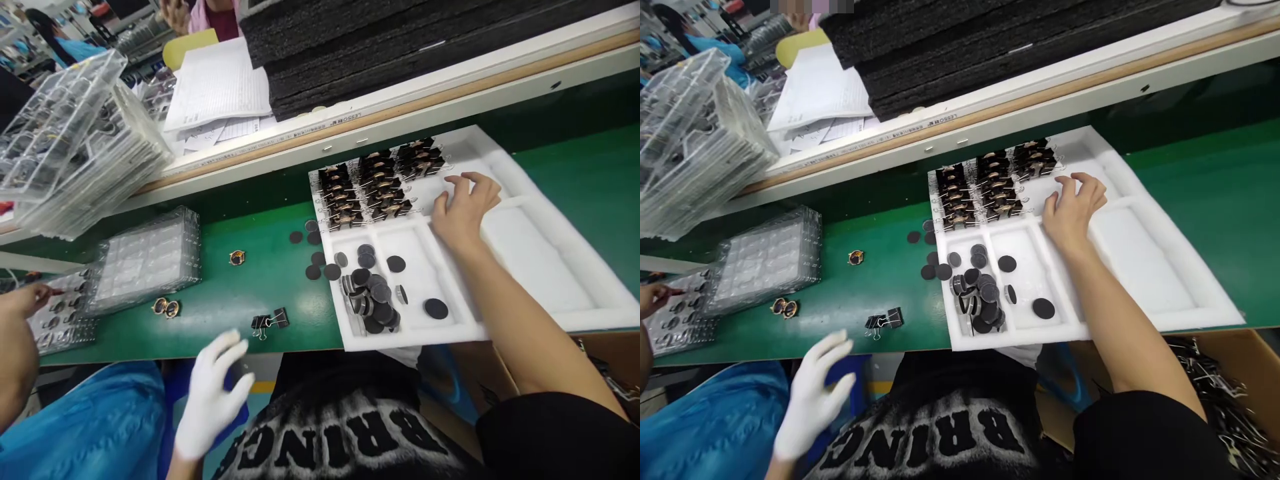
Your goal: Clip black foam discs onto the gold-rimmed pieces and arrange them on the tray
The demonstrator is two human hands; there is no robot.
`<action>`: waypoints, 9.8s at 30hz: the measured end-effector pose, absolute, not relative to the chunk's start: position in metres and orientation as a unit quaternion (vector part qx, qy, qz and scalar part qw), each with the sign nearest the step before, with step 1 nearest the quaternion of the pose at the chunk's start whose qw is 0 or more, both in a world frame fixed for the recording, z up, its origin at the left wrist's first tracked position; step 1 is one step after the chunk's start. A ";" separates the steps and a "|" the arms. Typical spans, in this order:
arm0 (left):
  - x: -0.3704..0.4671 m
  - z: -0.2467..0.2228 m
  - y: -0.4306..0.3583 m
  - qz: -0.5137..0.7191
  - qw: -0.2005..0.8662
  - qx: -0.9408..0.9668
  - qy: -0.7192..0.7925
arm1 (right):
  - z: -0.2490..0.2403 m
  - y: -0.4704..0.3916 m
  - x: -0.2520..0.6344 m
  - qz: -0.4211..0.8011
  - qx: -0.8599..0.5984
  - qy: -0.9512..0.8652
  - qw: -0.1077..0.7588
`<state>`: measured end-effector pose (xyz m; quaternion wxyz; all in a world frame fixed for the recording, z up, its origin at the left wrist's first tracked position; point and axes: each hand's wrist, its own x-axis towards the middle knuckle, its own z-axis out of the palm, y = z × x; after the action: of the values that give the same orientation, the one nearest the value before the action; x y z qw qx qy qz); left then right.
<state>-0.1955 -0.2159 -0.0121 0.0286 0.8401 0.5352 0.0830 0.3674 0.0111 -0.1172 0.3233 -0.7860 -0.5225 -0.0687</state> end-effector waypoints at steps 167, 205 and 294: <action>-0.060 -0.018 -0.006 0.283 0.292 0.792 0.456 | -0.034 -0.019 0.160 0.682 -0.349 -0.504 0.399; -0.051 -0.032 -0.039 0.178 0.328 0.830 0.415 | -0.004 -0.013 0.220 0.503 -0.341 -0.761 0.226; -0.057 -0.017 -0.034 0.139 0.243 0.889 0.363 | -0.004 -0.023 0.213 0.497 -0.364 -0.719 0.321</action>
<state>-0.0571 -0.0340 -0.0168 0.2433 0.8887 0.3631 0.1386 0.2135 -0.0226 -0.0042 0.3212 -0.3641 -0.7190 0.4973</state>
